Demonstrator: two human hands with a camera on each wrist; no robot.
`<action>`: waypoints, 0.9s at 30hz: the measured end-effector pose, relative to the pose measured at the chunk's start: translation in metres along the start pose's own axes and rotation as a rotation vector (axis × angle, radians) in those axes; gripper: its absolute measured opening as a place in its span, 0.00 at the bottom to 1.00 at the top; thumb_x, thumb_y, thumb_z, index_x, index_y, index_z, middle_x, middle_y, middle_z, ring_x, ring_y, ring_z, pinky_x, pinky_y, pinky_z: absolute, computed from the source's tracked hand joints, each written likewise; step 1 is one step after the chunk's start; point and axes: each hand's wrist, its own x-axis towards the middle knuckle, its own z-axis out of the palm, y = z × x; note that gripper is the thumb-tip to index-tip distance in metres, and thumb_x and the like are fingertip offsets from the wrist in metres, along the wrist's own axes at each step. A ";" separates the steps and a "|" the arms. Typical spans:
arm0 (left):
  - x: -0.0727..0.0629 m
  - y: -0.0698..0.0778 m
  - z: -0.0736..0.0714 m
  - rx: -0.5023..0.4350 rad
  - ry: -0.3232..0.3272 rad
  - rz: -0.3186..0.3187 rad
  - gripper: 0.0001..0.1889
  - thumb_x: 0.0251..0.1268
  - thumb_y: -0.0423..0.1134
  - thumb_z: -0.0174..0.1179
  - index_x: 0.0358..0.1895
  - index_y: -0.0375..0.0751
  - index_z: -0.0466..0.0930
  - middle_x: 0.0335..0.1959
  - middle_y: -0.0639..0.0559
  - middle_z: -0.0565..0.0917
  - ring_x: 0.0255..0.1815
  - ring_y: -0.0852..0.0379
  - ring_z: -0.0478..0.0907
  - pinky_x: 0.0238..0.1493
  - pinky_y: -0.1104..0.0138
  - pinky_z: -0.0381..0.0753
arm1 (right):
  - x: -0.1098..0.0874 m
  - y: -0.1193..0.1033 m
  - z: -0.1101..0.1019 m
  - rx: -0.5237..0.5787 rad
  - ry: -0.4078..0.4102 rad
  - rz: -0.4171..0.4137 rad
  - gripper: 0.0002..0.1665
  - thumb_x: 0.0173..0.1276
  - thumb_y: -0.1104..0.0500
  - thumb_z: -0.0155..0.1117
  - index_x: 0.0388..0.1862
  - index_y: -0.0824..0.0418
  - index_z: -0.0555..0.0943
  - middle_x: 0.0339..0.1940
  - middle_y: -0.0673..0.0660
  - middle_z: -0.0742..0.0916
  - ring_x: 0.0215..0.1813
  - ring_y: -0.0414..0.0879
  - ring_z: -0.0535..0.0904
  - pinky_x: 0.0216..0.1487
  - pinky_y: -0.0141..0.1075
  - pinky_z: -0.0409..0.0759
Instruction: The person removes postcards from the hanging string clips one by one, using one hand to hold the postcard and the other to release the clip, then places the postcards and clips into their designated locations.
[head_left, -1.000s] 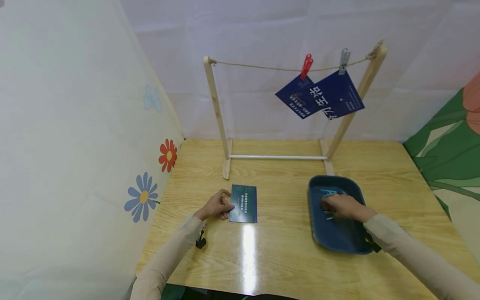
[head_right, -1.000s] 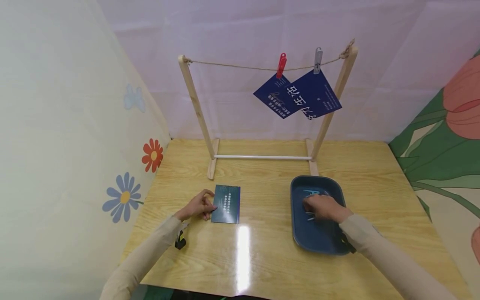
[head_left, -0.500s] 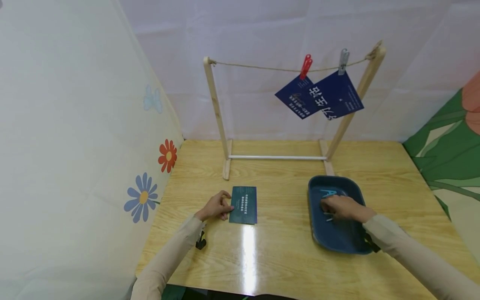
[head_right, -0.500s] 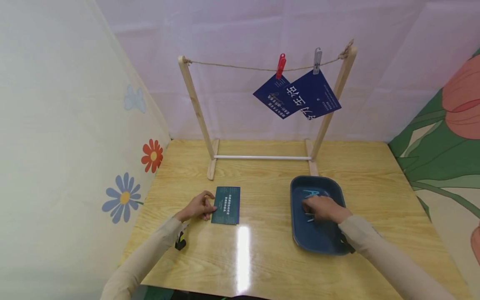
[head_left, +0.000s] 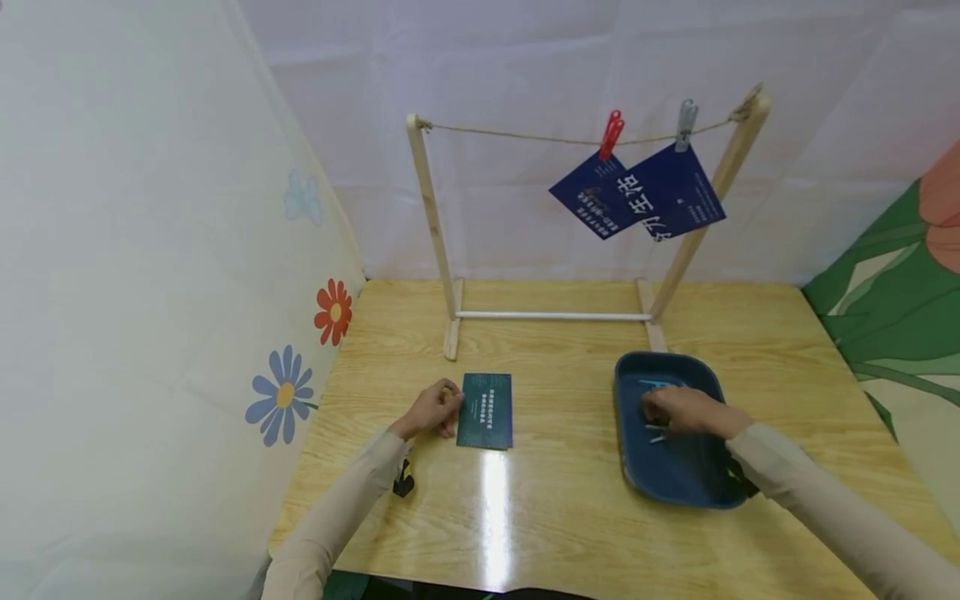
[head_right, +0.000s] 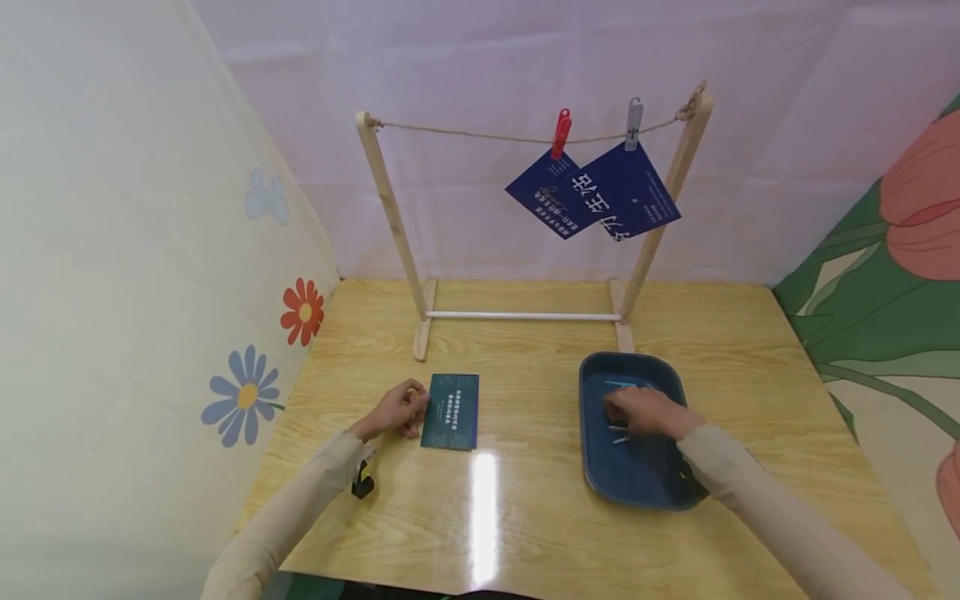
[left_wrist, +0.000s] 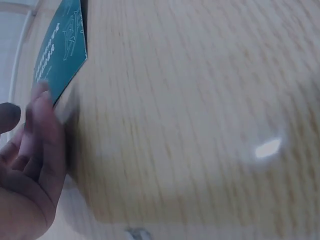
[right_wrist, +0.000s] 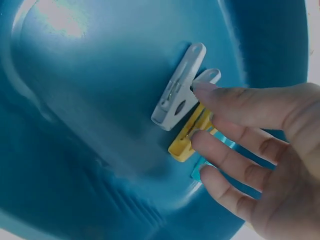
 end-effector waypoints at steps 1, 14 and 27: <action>0.001 0.001 0.000 0.015 0.016 -0.001 0.09 0.79 0.37 0.50 0.50 0.34 0.69 0.23 0.48 0.78 0.15 0.59 0.77 0.15 0.68 0.79 | 0.000 0.001 -0.001 -0.003 0.006 -0.007 0.18 0.48 0.76 0.71 0.32 0.58 0.78 0.27 0.47 0.78 0.29 0.38 0.72 0.27 0.34 0.76; 0.021 0.023 0.009 0.080 0.086 0.091 0.11 0.78 0.39 0.52 0.45 0.32 0.75 0.25 0.47 0.78 0.17 0.59 0.75 0.17 0.70 0.75 | 0.011 -0.006 -0.033 -0.043 0.105 -0.043 0.09 0.68 0.68 0.63 0.29 0.57 0.78 0.25 0.45 0.77 0.25 0.35 0.70 0.25 0.33 0.73; 0.044 0.063 0.004 0.132 0.134 0.209 0.12 0.79 0.38 0.51 0.48 0.30 0.76 0.24 0.45 0.80 0.19 0.56 0.79 0.18 0.64 0.80 | 0.020 -0.010 -0.077 -0.128 0.233 -0.036 0.24 0.70 0.61 0.65 0.16 0.52 0.67 0.15 0.44 0.64 0.18 0.36 0.58 0.21 0.31 0.59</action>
